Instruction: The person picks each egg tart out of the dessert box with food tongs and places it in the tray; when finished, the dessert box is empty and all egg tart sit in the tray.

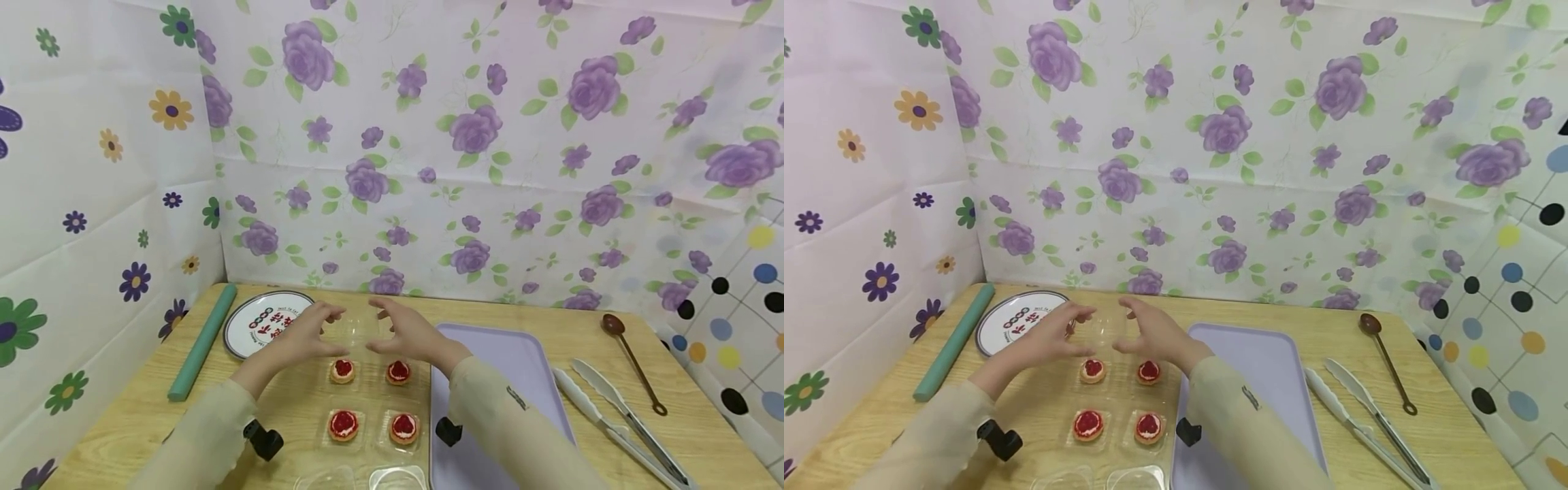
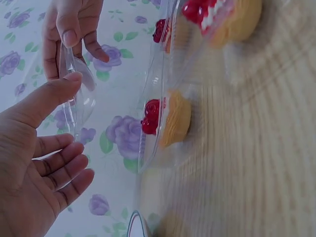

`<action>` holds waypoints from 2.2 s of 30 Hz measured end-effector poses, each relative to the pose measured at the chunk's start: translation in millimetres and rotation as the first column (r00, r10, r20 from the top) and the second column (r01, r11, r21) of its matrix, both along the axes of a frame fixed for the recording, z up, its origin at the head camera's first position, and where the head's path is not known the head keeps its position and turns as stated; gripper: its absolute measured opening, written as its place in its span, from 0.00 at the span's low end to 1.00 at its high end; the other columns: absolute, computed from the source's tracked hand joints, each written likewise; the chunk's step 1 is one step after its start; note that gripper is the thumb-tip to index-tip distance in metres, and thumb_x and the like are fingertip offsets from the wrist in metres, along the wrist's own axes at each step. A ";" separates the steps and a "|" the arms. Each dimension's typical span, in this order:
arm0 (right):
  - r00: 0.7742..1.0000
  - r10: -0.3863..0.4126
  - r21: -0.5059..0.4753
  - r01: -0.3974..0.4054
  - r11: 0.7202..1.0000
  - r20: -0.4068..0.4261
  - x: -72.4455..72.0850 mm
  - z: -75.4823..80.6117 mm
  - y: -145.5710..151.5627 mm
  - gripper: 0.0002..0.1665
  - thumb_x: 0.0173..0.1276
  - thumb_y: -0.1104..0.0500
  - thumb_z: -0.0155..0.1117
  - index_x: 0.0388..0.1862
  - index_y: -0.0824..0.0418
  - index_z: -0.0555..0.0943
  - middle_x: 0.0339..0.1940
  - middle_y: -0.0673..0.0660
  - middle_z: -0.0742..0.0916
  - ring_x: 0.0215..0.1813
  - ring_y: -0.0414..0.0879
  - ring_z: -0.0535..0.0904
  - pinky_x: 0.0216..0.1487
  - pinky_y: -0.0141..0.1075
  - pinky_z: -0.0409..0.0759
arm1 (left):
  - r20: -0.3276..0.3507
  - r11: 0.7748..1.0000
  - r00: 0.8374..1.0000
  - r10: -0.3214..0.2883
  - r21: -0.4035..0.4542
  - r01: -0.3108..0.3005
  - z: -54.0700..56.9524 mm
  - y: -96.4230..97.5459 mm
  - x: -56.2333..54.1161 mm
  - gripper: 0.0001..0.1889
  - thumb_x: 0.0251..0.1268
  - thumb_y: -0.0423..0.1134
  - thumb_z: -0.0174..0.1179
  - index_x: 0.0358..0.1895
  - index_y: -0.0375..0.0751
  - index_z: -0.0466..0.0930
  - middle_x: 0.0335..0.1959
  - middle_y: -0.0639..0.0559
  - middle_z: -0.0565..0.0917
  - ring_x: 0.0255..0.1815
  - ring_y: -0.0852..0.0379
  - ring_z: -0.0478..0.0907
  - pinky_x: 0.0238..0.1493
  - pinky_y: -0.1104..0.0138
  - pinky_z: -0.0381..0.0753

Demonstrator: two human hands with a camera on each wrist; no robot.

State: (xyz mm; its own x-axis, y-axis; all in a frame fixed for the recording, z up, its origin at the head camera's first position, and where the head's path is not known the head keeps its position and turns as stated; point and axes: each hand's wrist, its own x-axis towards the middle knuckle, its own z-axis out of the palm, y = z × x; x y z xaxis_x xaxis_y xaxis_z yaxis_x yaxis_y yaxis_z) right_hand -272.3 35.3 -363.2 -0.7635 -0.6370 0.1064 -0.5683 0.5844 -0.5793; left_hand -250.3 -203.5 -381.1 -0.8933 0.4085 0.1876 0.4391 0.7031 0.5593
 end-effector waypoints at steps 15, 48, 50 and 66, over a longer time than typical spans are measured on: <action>0.995 -0.081 0.234 0.092 0.968 -0.057 -28.9 -10.2 -16.0 0.49 0.60 0.48 0.70 0.74 0.62 0.59 0.72 0.59 0.71 0.68 0.53 0.72 0.70 0.44 0.70 | 0.009 0.961 0.997 0.070 -0.268 -0.066 5.5 4.9 -31.5 0.42 0.50 0.50 0.72 0.67 0.33 0.67 0.54 0.41 0.74 0.57 0.45 0.72 0.59 0.52 0.76; 0.987 -0.140 0.487 0.162 0.858 -0.082 -38.3 -34.4 -31.9 0.46 0.60 0.38 0.66 0.74 0.52 0.63 0.69 0.59 0.74 0.70 0.56 0.68 0.72 0.49 0.66 | 0.219 0.920 0.971 0.100 -0.393 -0.007 0.3 9.6 -53.1 0.39 0.51 0.43 0.73 0.67 0.37 0.67 0.59 0.37 0.72 0.61 0.42 0.70 0.63 0.50 0.72; 0.987 -0.136 0.497 0.162 0.852 -0.088 -38.4 -34.9 -32.3 0.46 0.60 0.38 0.66 0.74 0.52 0.63 0.68 0.59 0.75 0.70 0.55 0.68 0.72 0.49 0.66 | 0.231 0.920 0.968 0.101 -0.391 -0.003 -0.3 9.5 -52.9 0.39 0.51 0.43 0.72 0.68 0.37 0.66 0.59 0.37 0.72 0.60 0.42 0.70 0.63 0.50 0.73; 0.987 -0.097 0.508 0.148 0.849 -0.125 -37.8 -33.9 -34.6 0.46 0.62 0.38 0.65 0.73 0.54 0.63 0.72 0.56 0.72 0.75 0.54 0.62 0.76 0.49 0.60 | 0.199 0.905 0.975 0.097 -0.426 -0.003 4.4 9.0 -50.3 0.39 0.52 0.44 0.72 0.68 0.39 0.66 0.58 0.37 0.73 0.59 0.42 0.72 0.62 0.49 0.73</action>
State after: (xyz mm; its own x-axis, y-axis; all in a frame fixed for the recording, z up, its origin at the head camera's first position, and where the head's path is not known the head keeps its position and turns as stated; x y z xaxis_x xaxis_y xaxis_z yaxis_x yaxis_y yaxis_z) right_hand -310.1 0.7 -397.1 -0.8417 -0.5222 -0.1373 -0.5082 0.8521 -0.1253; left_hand -300.7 -194.5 -376.7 -0.9138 0.3607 -0.1864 0.3020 0.9107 0.2819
